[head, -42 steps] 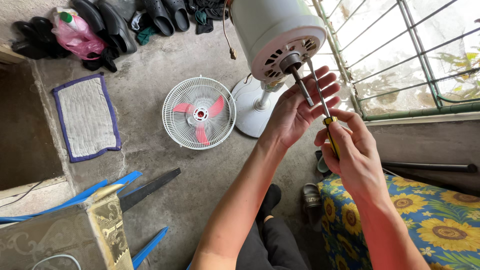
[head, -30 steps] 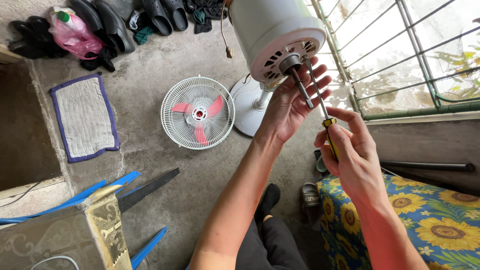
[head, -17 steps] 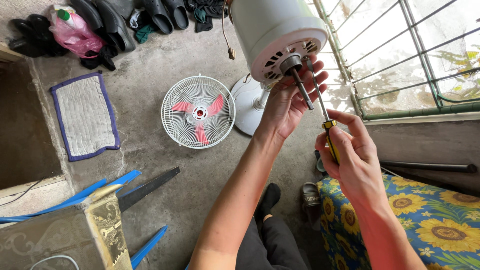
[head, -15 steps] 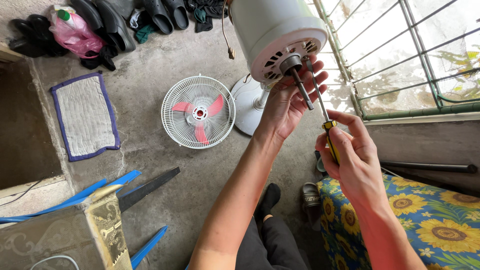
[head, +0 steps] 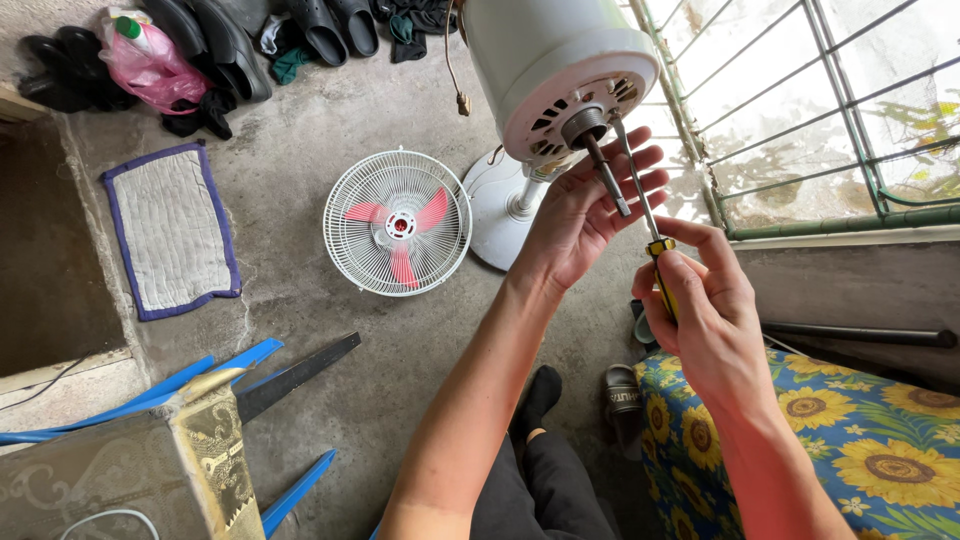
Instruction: The person uses a screwdriver to unscrew and work on the motor housing of a pedestal fan, holding the fan head steady while turning the screwdriver on its rear components and briefly reaching into a nearby storage box.
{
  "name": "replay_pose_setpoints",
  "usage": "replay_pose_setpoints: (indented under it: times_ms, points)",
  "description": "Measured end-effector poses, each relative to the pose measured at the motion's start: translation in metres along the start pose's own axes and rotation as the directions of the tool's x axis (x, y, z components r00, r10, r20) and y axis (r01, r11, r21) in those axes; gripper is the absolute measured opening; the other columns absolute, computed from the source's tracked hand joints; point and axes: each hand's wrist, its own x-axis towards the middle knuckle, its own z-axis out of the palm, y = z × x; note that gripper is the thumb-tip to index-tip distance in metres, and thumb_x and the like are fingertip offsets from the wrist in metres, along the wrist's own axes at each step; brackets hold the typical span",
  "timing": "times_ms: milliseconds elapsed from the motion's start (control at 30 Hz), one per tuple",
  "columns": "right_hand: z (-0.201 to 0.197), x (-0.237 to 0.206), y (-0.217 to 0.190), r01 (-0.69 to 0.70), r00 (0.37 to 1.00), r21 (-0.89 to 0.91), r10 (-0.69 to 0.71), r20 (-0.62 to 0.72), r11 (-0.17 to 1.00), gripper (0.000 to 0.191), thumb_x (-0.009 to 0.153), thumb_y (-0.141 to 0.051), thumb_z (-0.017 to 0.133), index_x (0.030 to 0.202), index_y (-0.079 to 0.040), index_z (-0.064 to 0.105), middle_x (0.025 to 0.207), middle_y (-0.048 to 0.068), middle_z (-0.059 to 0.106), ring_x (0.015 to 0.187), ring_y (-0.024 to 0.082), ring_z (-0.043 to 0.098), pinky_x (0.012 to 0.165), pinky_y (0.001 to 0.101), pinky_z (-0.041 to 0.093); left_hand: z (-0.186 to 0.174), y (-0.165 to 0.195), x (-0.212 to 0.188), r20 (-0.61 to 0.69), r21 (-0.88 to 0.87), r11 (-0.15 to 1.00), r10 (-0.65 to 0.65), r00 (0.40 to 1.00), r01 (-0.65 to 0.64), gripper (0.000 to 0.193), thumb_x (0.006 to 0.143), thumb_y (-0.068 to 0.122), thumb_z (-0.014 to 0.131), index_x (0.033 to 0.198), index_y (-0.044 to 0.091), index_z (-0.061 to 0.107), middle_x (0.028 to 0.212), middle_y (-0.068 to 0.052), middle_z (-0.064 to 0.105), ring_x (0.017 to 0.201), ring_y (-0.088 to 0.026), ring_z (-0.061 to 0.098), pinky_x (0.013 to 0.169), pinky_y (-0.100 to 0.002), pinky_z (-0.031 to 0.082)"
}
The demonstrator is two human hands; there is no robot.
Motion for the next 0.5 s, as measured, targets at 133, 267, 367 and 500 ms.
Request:
replay_pose_setpoints:
  times_ms: [133, 267, 367, 500]
  points:
    - [0.002, -0.002, 0.001, 0.059, 0.998, -0.103, -0.062, -0.02, 0.993, 0.036, 0.103, -0.013, 0.051, 0.139, -0.008, 0.051, 0.085, 0.004, 0.063, 0.053, 0.003, 0.044, 0.042, 0.0193, 0.031, -0.005, -0.003, 0.004, -0.037, -0.011, 1.0, 0.007, 0.999, -0.008, 0.034, 0.108, -0.004, 0.047, 0.141, -0.005, 0.057, 0.125, -0.018, 0.071, 0.114, -0.028, 0.071, 0.103, -0.041, 0.061]
    - [0.003, -0.009, 0.004, 0.217, 0.963, -0.497, -0.268, -0.034, 0.84, 0.042, 0.099, -0.007, 0.064, 0.139, -0.006, 0.05, 0.089, 0.004, 0.064, 0.064, 0.004, 0.051, 0.052, 0.021, 0.04, -0.005, -0.006, 0.006, -0.065, -0.044, 0.999, 0.003, 0.998, -0.006, 0.034, 0.108, -0.006, 0.046, 0.14, -0.006, 0.057, 0.122, -0.018, 0.071, 0.114, -0.027, 0.071, 0.104, -0.04, 0.06]
    - [0.004, -0.01, 0.005, 0.237, 0.95, -0.565, -0.311, -0.037, 0.79, 0.038, 0.1, -0.006, 0.063, 0.136, -0.004, 0.052, 0.088, 0.005, 0.066, 0.069, 0.005, 0.053, 0.056, 0.0227, 0.042, 0.0, -0.006, 0.004, -0.063, -0.059, 0.998, -0.008, 0.998, 0.004, 0.034, 0.108, -0.004, 0.045, 0.14, -0.004, 0.056, 0.121, -0.016, 0.071, 0.113, -0.025, 0.071, 0.102, -0.041, 0.061]
    - [0.005, -0.009, 0.003, 0.13, 0.976, -0.532, -0.201, -0.079, 0.837, 0.037, 0.1, -0.008, 0.061, 0.136, -0.005, 0.052, 0.086, 0.005, 0.068, 0.065, 0.005, 0.053, 0.052, 0.024, 0.04, 0.002, -0.002, -0.003, -0.026, 0.0, 0.999, -0.045, 0.999, 0.045, 0.032, 0.109, 0.005, 0.045, 0.137, -0.003, 0.059, 0.119, -0.016, 0.073, 0.11, -0.024, 0.072, 0.098, -0.042, 0.062]
